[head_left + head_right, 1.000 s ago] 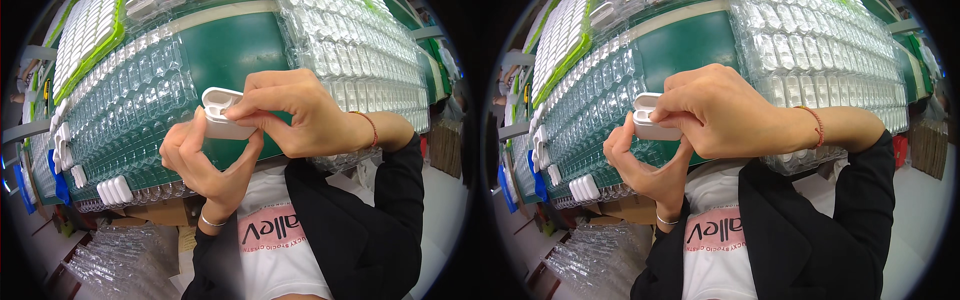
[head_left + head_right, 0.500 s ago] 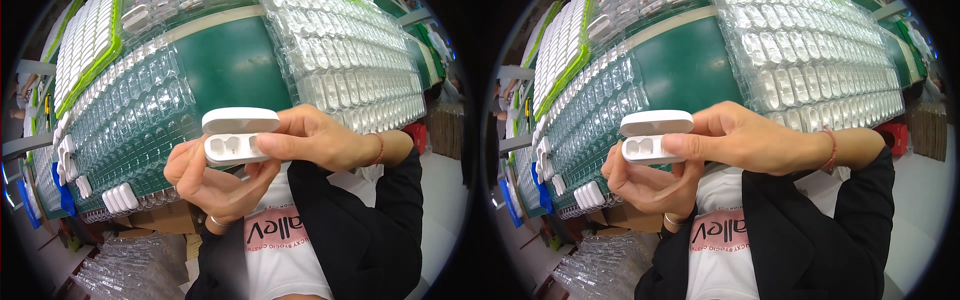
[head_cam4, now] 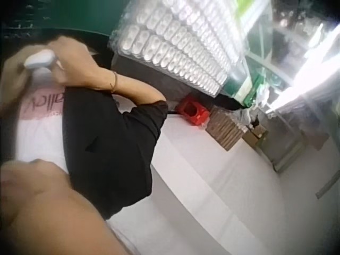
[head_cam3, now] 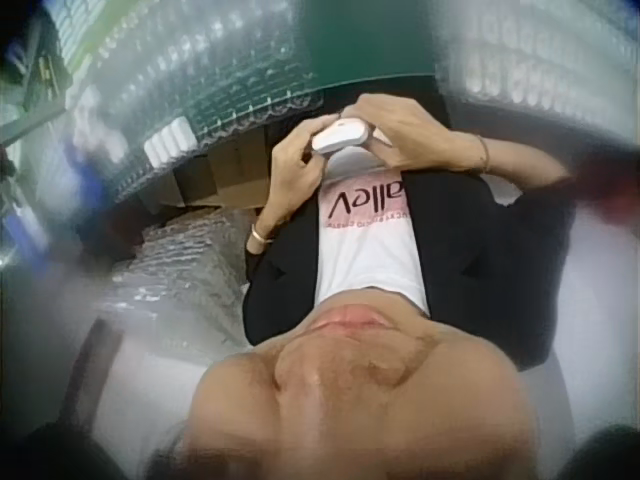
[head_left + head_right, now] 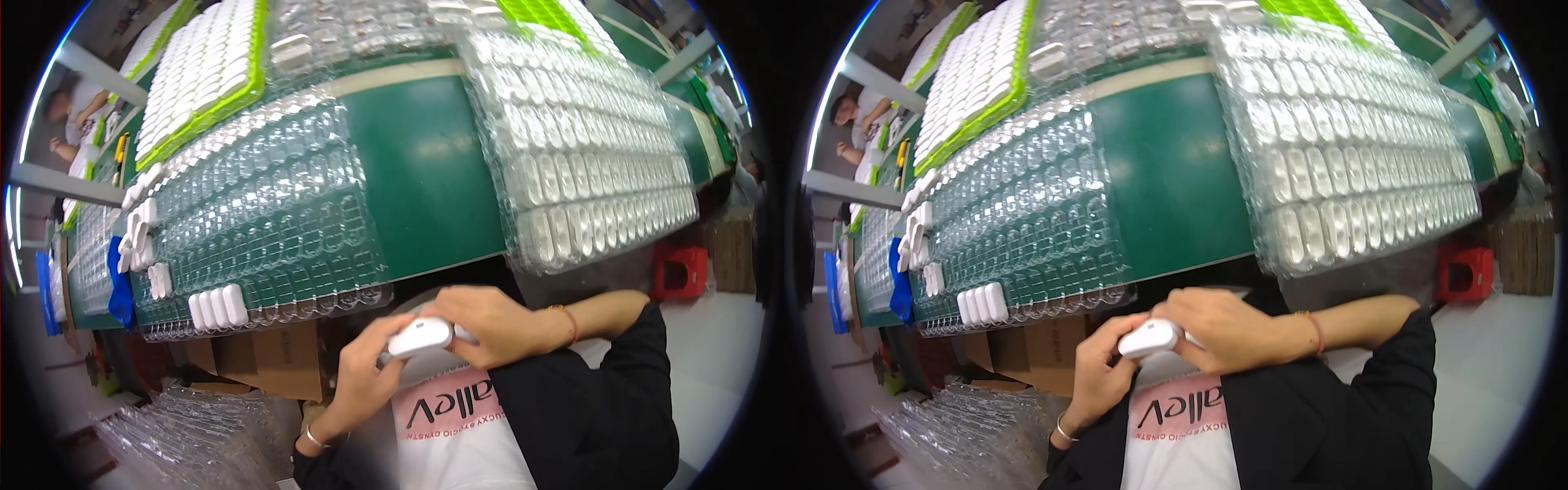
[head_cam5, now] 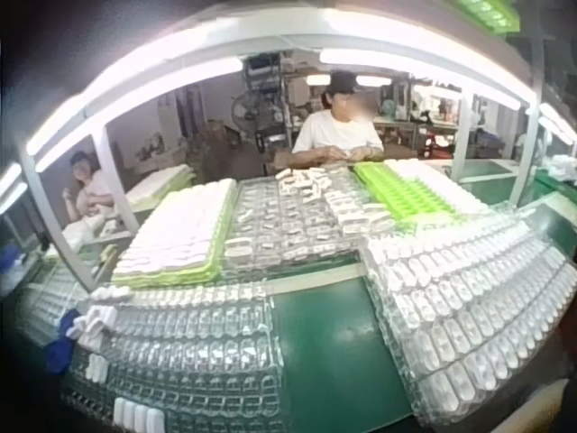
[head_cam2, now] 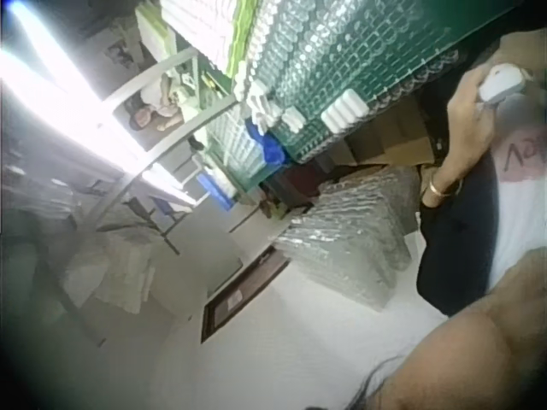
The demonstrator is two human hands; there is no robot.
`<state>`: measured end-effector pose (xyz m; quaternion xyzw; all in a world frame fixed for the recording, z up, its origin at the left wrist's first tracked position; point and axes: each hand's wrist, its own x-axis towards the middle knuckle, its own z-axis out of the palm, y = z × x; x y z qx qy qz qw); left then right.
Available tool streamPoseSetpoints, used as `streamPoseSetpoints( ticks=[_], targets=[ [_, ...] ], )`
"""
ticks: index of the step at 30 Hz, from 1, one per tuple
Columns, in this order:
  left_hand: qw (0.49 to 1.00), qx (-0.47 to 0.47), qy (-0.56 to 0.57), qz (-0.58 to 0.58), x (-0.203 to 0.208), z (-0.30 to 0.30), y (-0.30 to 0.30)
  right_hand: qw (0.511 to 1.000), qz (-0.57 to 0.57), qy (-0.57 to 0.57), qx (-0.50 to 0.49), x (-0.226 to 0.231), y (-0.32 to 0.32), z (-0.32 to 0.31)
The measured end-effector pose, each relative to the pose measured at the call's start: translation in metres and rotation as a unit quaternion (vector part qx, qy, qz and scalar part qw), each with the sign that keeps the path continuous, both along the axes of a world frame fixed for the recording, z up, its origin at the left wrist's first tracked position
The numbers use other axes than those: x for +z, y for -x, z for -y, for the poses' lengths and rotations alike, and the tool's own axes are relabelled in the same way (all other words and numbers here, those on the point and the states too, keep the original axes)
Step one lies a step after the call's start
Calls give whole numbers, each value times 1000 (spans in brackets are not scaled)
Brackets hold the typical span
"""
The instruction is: The person repeatedly picks up small white electronic components from a tray and places them into white charging cases. They then close the cases and place them into a green plastic tray on the table. The process is repeated continuously throughout the video.
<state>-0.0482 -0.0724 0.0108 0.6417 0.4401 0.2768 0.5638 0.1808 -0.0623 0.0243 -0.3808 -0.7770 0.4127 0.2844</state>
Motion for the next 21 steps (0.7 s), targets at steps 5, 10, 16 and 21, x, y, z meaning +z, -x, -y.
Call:
streamPoseSetpoints(
  ticks=[5,10,16,21],
  targets=[
    [998,-35,15,-44,-21,22,16,992,9,83,90,-22,6,6],
    [967,-1,255,13,-46,35,9,967,57,218,121,-57,5,14],
    [983,27,180,1,-85,44,-9,993,-6,117,20,-94,2,30],
    [977,-23,201,65,-114,26,-32,989,-21,102,-104,-109,-13,41]
  ],
)
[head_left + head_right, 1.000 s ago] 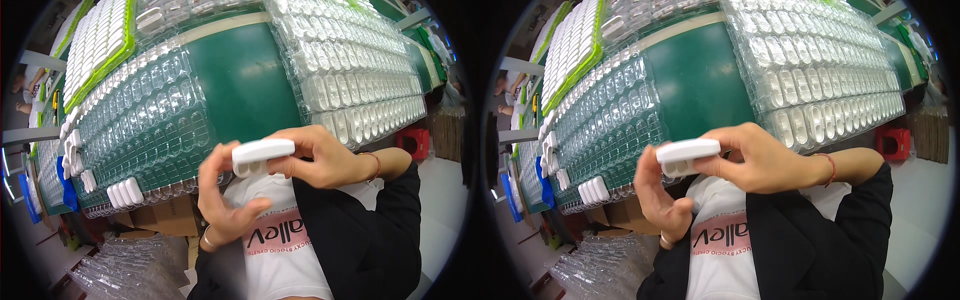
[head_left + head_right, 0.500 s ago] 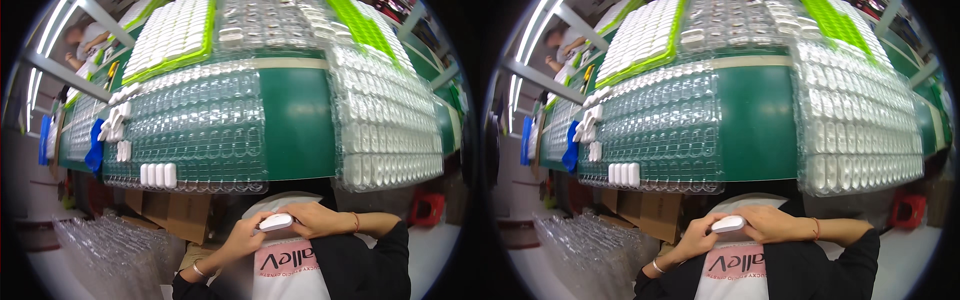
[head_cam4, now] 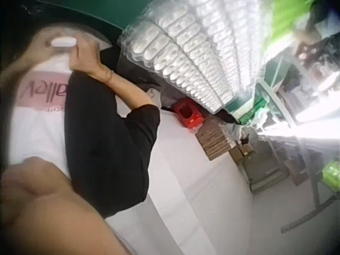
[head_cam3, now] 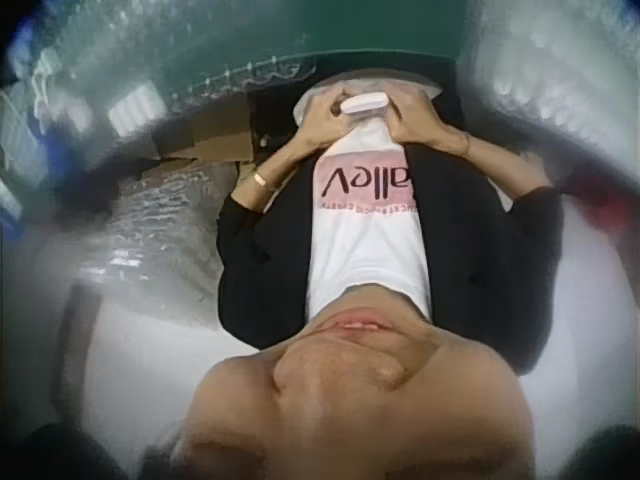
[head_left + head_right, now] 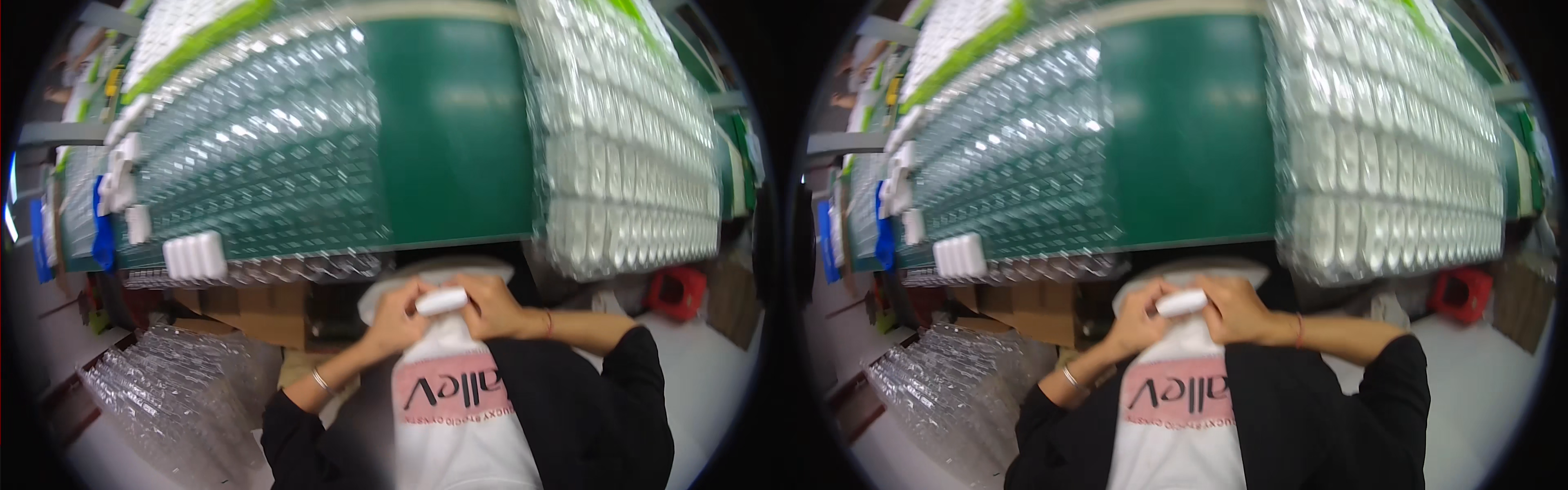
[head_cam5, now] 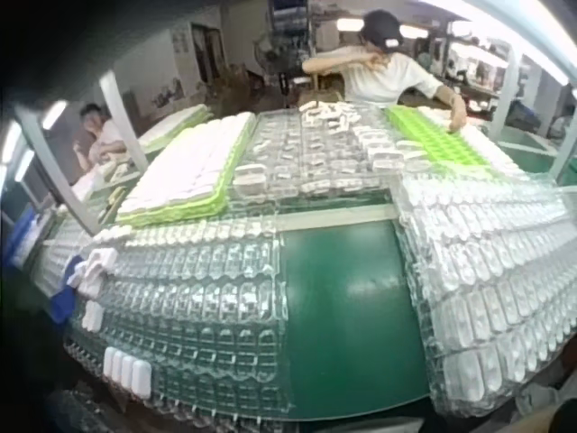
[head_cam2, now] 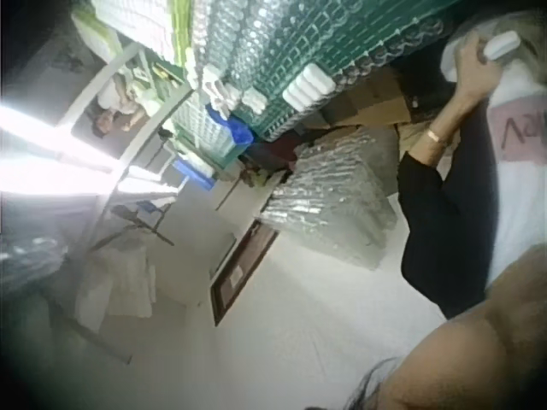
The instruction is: The person repeatedly picks up small white electronic components from a tray and places them into white charging cases. They then close the cases and place them into a green plastic tray on the table. The process is repeated continuously throughout the video.
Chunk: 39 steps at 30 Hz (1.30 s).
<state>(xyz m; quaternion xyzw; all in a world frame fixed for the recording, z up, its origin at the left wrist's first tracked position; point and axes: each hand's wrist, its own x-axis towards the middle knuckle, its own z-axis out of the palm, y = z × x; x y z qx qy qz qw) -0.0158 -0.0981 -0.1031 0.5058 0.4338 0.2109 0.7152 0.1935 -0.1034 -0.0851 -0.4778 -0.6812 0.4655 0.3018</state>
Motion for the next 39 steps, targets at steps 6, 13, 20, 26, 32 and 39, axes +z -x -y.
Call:
streamPoseSetpoints(
  ticks=[6,13,20,26,32,39],
  targets=[
    [975,-36,206,73,42,-31,-21,985,-3,173,0,40,-27,-2],
    [944,-81,274,163,93,-57,-22,931,-283,228,-35,87,-31,-6],
    [992,43,-94,75,106,-40,-11,948,-271,153,-59,82,-31,-18],
    [978,93,-127,136,111,-49,-7,958,-253,117,-71,82,-26,-25],
    [994,60,-36,89,119,-59,-14,984,-170,39,-44,80,-27,-28],
    [977,42,74,196,109,-55,-8,987,-154,-47,-24,77,-27,-35]
  ],
)
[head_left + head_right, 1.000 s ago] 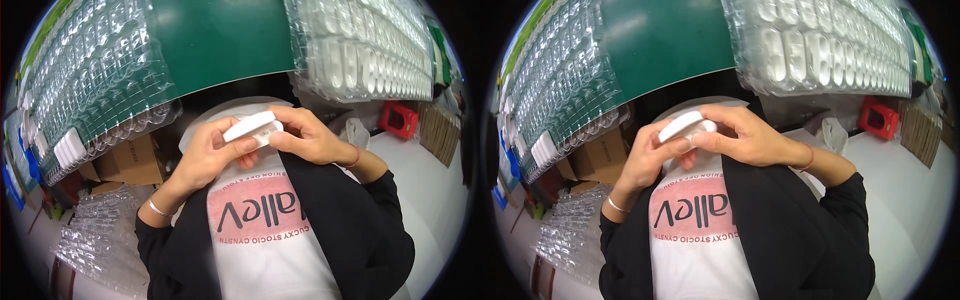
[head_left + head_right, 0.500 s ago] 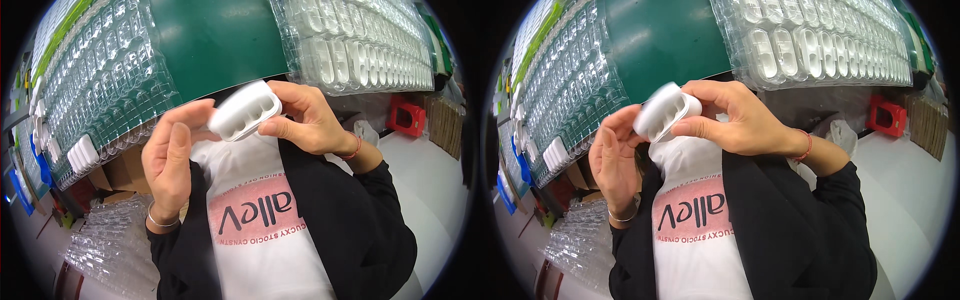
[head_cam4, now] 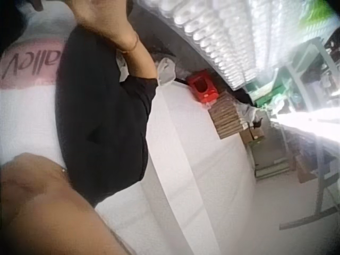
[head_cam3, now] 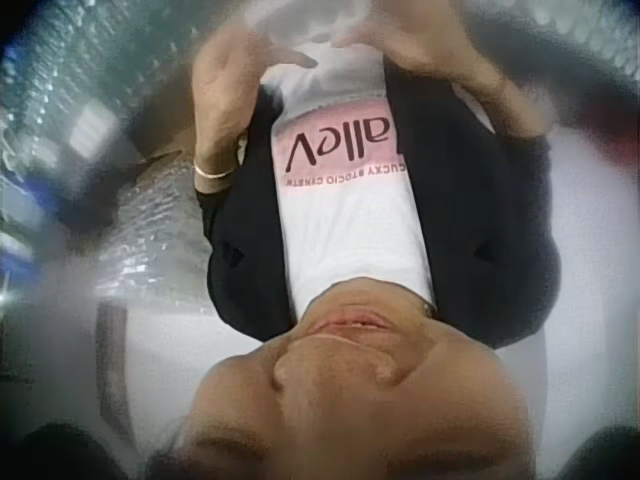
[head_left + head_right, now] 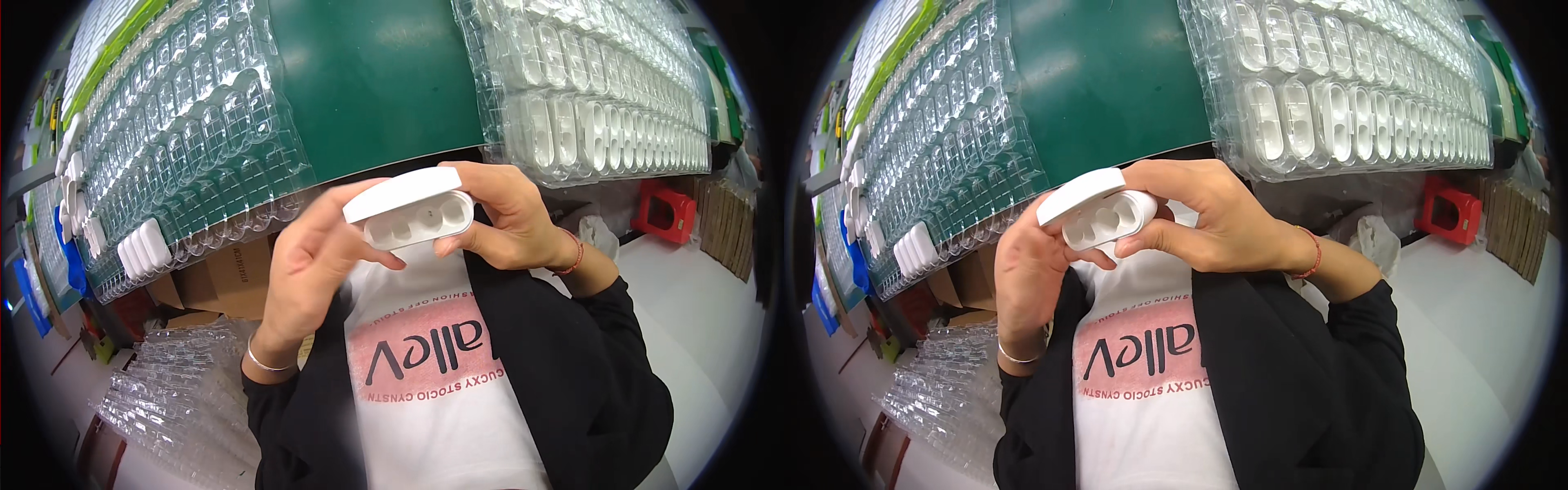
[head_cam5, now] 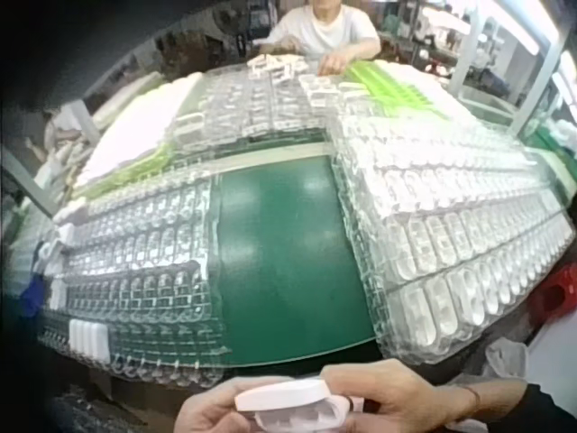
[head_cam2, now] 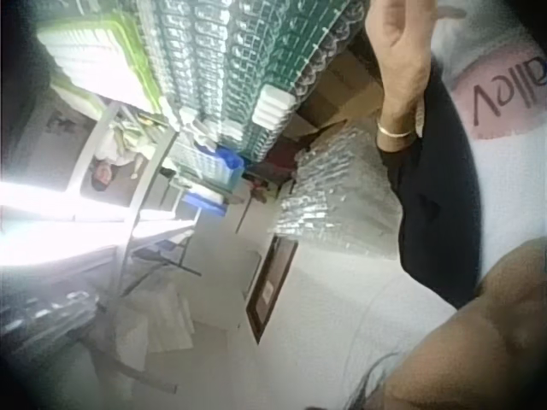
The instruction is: The person repeatedly picks up small white electronic components from a tray and places them into white charging cases. They then close the cases and place them into a green plastic tray on the table. The process is repeated continuously throughout the video.
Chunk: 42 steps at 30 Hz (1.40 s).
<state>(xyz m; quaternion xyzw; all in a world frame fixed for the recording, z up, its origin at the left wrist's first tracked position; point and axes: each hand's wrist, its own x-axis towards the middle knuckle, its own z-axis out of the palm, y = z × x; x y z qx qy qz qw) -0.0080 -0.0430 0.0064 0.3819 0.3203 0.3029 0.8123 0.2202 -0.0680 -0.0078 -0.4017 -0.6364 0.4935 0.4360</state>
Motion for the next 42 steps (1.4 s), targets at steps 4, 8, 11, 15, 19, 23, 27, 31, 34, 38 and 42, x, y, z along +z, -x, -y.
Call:
streamPoseSetpoints(
  ticks=[4,8,11,15,19,23,27,31,34,38,42],
  targets=[
    [996,9,-82,-31,-9,0,4,999,-23,26,14,5,6,-8],
    [993,50,-84,-71,-7,9,2,998,40,41,12,1,10,-10],
    [987,7,-75,-145,-7,14,8,997,77,-3,25,-4,16,-4],
    [977,40,-121,-171,-14,16,4,987,143,-71,8,3,25,-4],
    [988,24,-114,-103,0,-16,-8,990,126,-56,-39,21,18,-21],
    [996,-10,-60,-58,23,-51,-8,987,143,74,11,65,-4,-50],
    [996,22,-14,-82,36,-68,-4,949,252,-185,-45,86,-17,-84],
    [997,22,12,-79,38,-81,7,878,279,-388,26,91,-11,-116],
    [996,57,-3,-70,32,-91,13,908,239,-345,20,84,0,-140],
    [994,86,-22,-65,36,-105,15,988,110,-36,103,76,9,-175],
    [984,104,-97,-104,42,-112,10,974,41,120,190,71,13,-188]
  ],
)
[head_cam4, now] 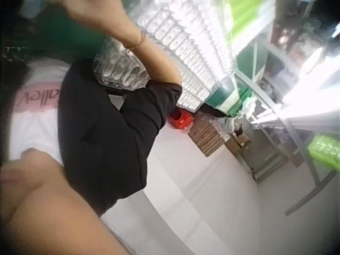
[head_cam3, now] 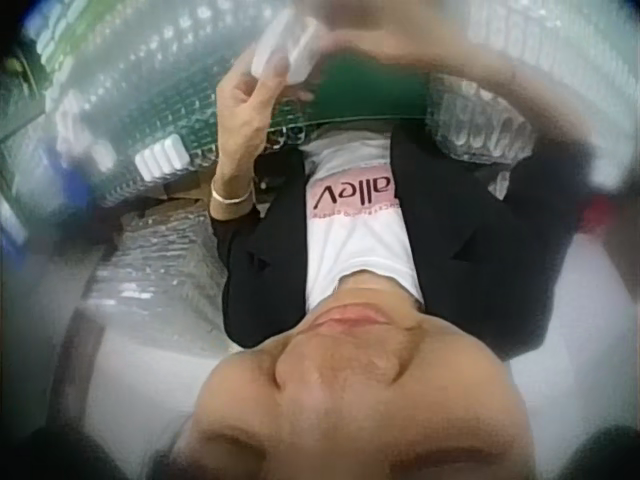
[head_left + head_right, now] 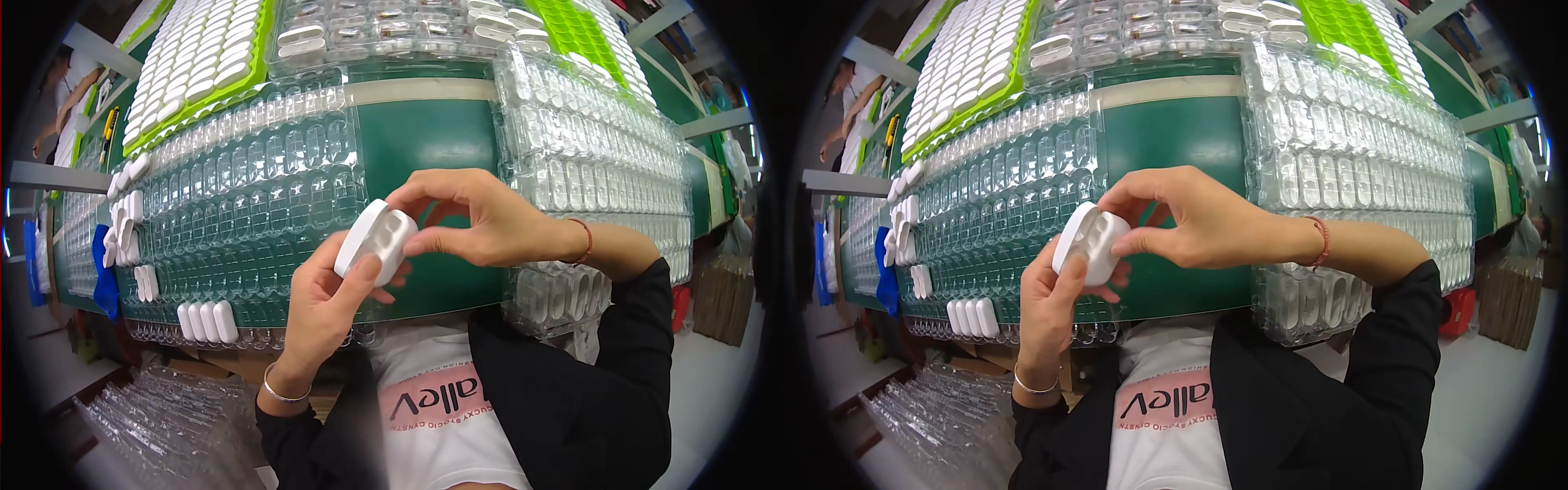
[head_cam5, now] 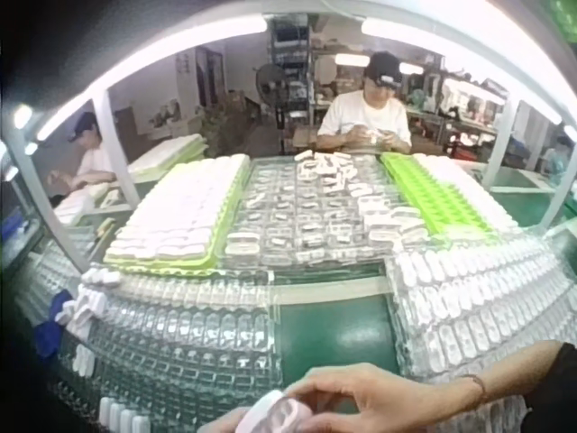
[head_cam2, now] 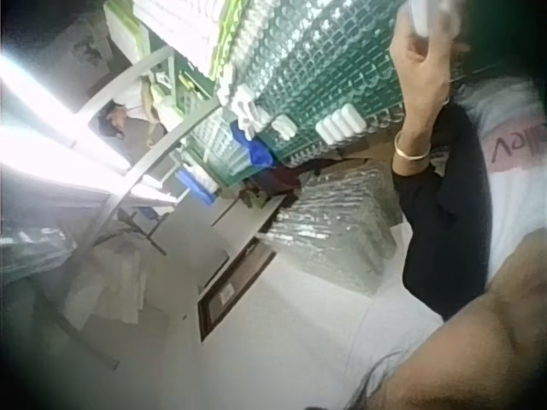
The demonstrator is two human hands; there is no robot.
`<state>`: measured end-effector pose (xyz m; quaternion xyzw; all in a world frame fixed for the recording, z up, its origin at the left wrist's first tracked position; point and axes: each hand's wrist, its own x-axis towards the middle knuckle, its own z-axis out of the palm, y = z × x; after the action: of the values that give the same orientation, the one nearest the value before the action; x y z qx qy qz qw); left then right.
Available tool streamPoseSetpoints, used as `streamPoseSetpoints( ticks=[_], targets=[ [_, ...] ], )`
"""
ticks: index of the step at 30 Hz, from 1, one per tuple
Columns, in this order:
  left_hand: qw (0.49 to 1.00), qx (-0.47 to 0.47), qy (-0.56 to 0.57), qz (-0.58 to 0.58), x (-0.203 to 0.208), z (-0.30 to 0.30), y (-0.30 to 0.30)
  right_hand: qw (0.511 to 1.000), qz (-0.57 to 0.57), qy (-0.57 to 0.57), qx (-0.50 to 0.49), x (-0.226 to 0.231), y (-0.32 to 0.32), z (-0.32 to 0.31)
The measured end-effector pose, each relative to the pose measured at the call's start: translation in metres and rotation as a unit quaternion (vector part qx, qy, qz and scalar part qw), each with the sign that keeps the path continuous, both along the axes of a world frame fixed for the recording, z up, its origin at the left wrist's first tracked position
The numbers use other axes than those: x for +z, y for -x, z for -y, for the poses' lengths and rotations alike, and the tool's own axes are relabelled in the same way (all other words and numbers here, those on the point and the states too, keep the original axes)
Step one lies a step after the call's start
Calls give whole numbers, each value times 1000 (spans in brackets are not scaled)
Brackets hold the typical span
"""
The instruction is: The person repeatedly picks up small white electronic components from a tray and places them into white charging cases. They then close the cases and place them into a green plastic tray on the table. The process is repeated continuously throughout the video.
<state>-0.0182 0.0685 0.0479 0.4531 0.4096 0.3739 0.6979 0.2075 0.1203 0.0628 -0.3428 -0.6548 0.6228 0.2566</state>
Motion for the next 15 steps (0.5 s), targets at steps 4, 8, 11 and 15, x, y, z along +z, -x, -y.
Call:
streamPoseSetpoints(
  ticks=[4,8,11,15],
  targets=[
    [999,16,16,24,0,-3,5,998,7,59,2,1,-5,-6],
    [1000,13,-9,2,0,-13,-7,995,-28,95,-5,5,-8,-5],
    [995,-21,-76,-60,3,-21,-14,1000,-7,1,-22,5,-13,-9],
    [993,-81,-63,-65,17,-27,-26,998,35,-52,-4,0,-22,-13]
  ],
)
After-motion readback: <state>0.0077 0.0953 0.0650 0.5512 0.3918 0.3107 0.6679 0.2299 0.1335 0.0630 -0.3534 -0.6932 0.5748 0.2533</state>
